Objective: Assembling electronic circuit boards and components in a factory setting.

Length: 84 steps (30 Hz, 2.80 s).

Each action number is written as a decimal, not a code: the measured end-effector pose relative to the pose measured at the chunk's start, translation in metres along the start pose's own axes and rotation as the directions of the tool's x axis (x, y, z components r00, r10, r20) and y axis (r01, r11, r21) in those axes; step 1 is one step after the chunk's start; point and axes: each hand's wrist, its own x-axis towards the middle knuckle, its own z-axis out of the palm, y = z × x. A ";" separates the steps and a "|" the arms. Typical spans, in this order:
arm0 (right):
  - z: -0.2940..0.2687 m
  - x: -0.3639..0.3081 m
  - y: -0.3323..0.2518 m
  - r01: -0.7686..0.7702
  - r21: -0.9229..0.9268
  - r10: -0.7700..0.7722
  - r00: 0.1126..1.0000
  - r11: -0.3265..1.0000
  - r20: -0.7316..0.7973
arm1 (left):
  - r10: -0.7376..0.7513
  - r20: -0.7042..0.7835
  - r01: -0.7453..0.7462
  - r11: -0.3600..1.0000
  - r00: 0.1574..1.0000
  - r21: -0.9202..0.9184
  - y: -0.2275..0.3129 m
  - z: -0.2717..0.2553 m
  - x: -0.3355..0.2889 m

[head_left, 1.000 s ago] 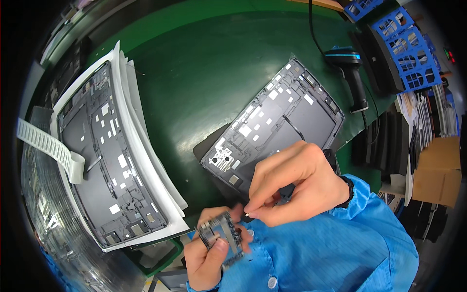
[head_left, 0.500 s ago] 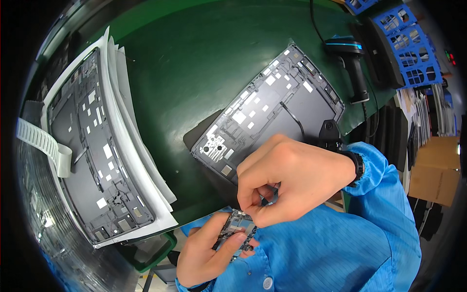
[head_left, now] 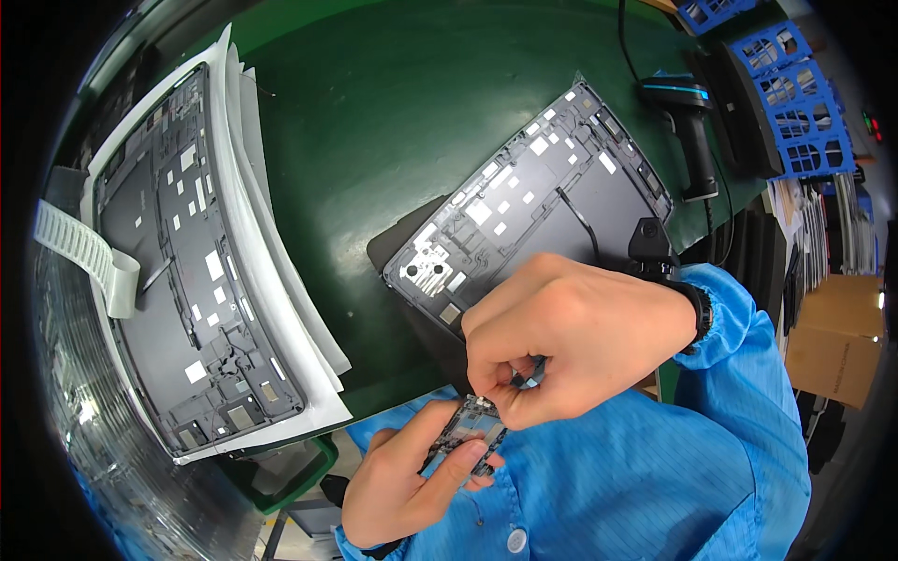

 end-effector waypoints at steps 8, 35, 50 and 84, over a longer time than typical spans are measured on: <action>0.000 -0.004 -0.001 0.126 -0.171 -0.126 0.992 0.977 0.012 | 0.050 -0.003 -0.050 0.998 0.999 0.031 -0.005 0.002 0.002; -0.017 0.013 0.007 -0.188 0.242 0.065 0.895 0.952 0.441 | 0.033 0.056 -0.050 0.943 0.998 0.329 0.012 0.004 -0.005; -0.031 0.006 0.011 -0.257 0.162 0.146 0.854 0.953 0.500 | 0.021 0.131 -0.041 0.987 0.991 0.155 0.015 0.013 0.013; -0.063 -0.103 0.039 -0.526 0.265 0.490 0.351 0.808 -0.798 | 0.576 -0.287 -0.206 0.642 0.765 0.738 -0.006 0.043 0.042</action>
